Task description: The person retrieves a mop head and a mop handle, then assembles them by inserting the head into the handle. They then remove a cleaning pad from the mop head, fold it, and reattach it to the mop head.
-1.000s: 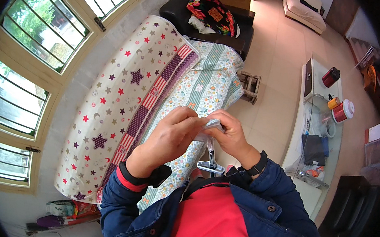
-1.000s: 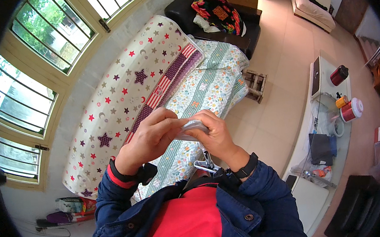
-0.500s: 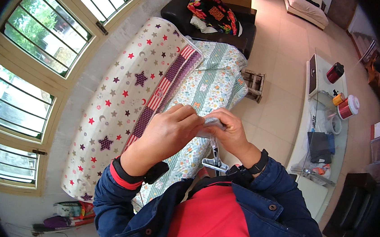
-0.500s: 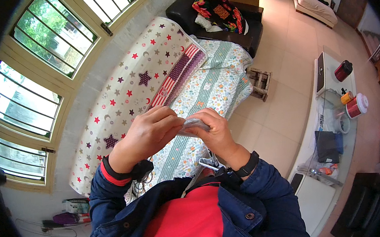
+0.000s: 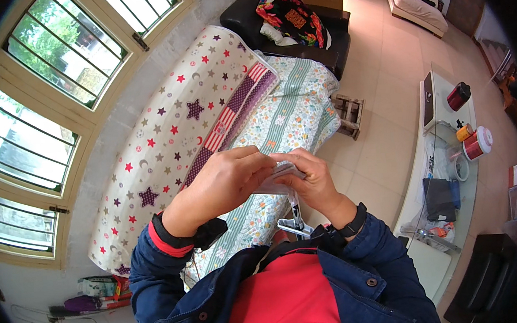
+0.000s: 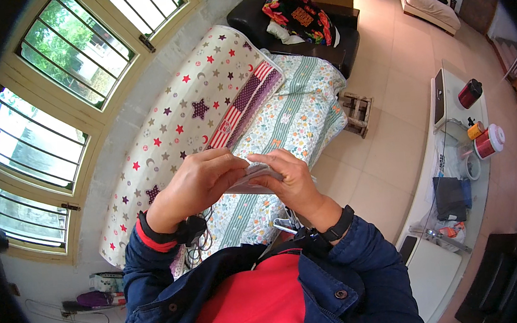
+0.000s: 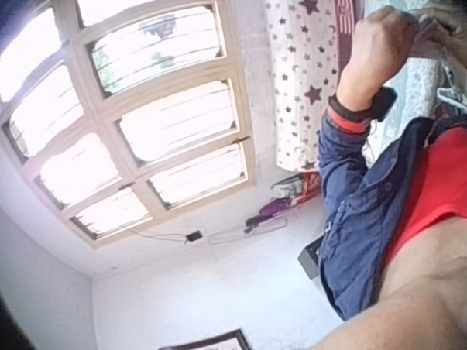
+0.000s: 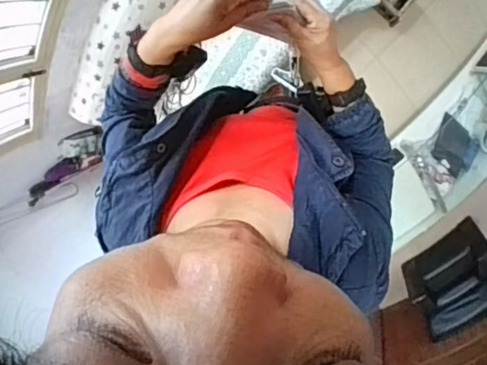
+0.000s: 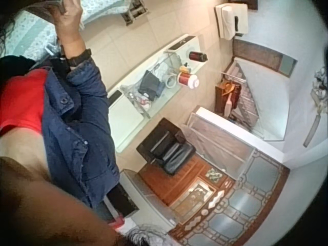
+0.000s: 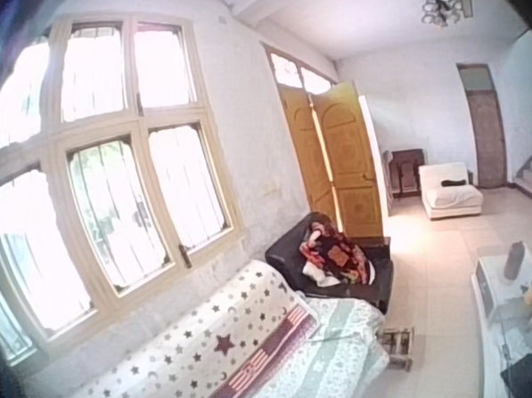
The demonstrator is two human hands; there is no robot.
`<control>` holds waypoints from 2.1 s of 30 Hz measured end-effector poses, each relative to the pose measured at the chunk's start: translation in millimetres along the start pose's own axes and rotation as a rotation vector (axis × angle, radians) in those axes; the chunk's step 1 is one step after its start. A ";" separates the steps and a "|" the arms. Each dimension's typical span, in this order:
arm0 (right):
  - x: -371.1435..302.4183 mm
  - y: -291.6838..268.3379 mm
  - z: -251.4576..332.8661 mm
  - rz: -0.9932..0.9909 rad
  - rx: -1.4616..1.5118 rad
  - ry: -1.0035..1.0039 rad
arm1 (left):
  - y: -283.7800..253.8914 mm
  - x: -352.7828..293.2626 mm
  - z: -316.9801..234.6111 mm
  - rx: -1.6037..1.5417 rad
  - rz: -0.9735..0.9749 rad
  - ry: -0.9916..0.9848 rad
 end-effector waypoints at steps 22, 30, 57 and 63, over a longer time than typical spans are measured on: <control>3.9 2.5 4.2 0.035 0.040 0.055 | 10.4 -7.7 7.5 -0.188 -0.162 -0.216; 4.1 1.6 0.4 0.033 0.036 0.058 | 12.7 -6.9 6.5 -0.085 -0.159 -0.116; 2.7 4.3 -7.4 -0.048 -0.010 0.025 | 24.6 -3.9 6.8 0.022 -0.195 -0.023; 0.4 -0.8 -9.3 -0.085 -0.058 -0.019 | 30.0 -12.6 9.5 -0.076 -0.111 -0.005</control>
Point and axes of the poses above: each hand's wrist, its own x-axis towards the middle knuckle, its own y-axis out of the palm, z = x × y, the point moved 2 cm from there along x, towards the middle knuckle, and after that the axes turned 10 degrees about -x, right-handed, at the moved point
